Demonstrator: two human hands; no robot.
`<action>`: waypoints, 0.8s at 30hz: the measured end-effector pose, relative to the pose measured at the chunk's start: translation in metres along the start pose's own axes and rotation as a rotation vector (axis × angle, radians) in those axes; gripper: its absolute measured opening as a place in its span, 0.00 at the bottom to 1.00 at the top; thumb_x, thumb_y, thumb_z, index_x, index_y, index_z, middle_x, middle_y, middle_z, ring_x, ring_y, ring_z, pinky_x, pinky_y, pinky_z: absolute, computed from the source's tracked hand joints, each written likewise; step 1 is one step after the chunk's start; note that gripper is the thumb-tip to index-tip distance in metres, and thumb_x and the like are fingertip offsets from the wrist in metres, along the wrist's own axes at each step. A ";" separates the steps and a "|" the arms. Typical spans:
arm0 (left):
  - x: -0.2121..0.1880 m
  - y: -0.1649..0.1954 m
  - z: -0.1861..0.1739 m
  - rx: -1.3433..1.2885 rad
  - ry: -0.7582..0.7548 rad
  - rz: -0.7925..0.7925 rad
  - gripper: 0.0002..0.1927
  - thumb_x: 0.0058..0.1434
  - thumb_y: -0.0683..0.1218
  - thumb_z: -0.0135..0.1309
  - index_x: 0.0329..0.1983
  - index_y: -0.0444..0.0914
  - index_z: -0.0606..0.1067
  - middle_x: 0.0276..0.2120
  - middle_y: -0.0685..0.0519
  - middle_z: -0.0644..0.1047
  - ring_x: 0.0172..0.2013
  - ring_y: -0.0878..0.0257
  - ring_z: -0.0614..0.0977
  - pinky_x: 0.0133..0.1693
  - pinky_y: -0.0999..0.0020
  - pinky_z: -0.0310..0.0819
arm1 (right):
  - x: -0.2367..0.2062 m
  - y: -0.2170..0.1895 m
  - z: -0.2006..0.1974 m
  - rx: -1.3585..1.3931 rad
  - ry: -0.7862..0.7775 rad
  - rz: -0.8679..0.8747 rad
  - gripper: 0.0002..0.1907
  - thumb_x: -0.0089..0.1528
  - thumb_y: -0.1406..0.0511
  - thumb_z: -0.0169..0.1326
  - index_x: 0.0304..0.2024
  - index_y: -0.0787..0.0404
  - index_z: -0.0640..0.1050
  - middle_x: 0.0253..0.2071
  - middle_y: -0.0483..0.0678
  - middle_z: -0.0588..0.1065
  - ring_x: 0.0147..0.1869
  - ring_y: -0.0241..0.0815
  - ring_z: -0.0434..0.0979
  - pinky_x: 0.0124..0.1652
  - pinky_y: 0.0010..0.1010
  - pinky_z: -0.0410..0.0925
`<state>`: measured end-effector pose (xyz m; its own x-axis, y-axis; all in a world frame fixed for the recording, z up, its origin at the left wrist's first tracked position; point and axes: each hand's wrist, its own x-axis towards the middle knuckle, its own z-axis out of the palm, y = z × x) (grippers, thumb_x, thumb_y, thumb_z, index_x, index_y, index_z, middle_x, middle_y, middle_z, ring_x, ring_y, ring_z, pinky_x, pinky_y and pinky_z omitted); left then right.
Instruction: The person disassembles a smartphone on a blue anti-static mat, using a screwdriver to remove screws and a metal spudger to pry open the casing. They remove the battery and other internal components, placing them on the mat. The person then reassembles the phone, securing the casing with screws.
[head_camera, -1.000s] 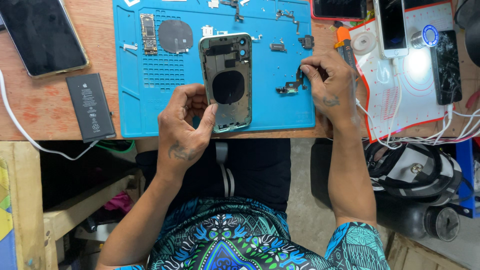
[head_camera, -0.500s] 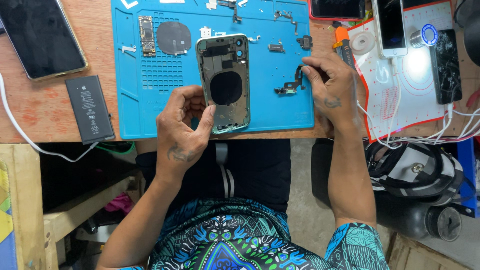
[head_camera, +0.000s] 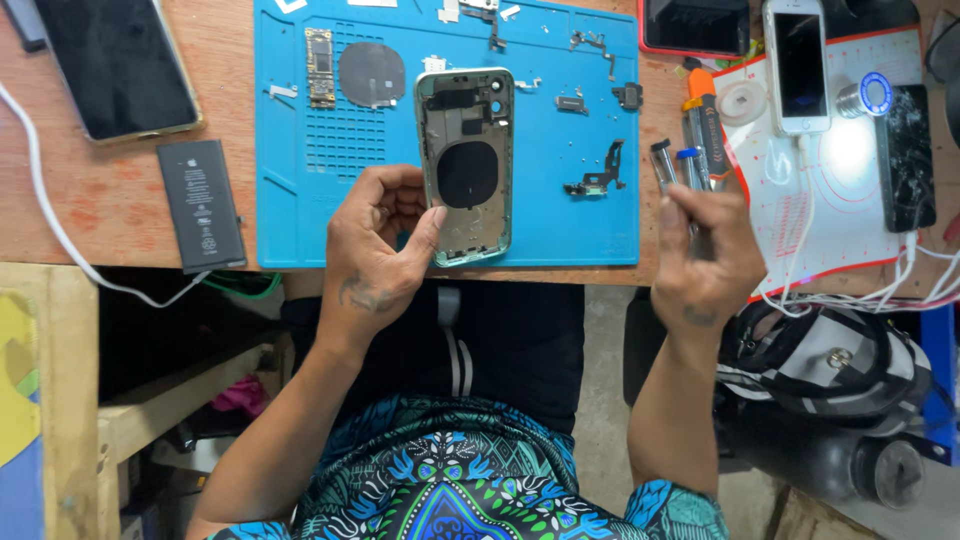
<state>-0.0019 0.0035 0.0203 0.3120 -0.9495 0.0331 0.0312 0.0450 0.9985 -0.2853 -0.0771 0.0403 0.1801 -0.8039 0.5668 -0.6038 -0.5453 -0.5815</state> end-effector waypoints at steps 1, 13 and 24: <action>0.001 0.000 -0.002 -0.014 0.001 -0.008 0.14 0.65 0.39 0.57 0.53 0.31 0.72 0.42 0.48 0.80 0.42 0.65 0.83 0.47 0.71 0.81 | -0.007 -0.001 0.003 0.005 0.012 -0.014 0.06 0.70 0.74 0.62 0.49 0.66 0.81 0.43 0.49 0.77 0.42 0.37 0.75 0.43 0.24 0.68; 0.009 -0.006 -0.008 -0.226 -0.058 -0.083 0.16 0.65 0.39 0.58 0.54 0.29 0.71 0.44 0.48 0.80 0.45 0.64 0.82 0.51 0.71 0.80 | -0.031 0.012 0.041 0.107 0.216 0.035 0.04 0.68 0.73 0.57 0.46 0.68 0.79 0.42 0.50 0.76 0.40 0.37 0.75 0.39 0.25 0.69; 0.012 -0.013 -0.015 -0.428 -0.177 -0.155 0.18 0.64 0.37 0.58 0.55 0.27 0.70 0.44 0.46 0.78 0.45 0.64 0.80 0.51 0.69 0.78 | -0.025 -0.003 0.055 -0.065 0.309 -0.099 0.04 0.66 0.73 0.54 0.44 0.68 0.78 0.38 0.50 0.76 0.38 0.40 0.77 0.36 0.29 0.70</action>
<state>0.0157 -0.0038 0.0072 0.1077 -0.9917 -0.0704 0.4638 -0.0125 0.8858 -0.2446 -0.0686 -0.0040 0.0018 -0.6323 0.7748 -0.6454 -0.5925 -0.4820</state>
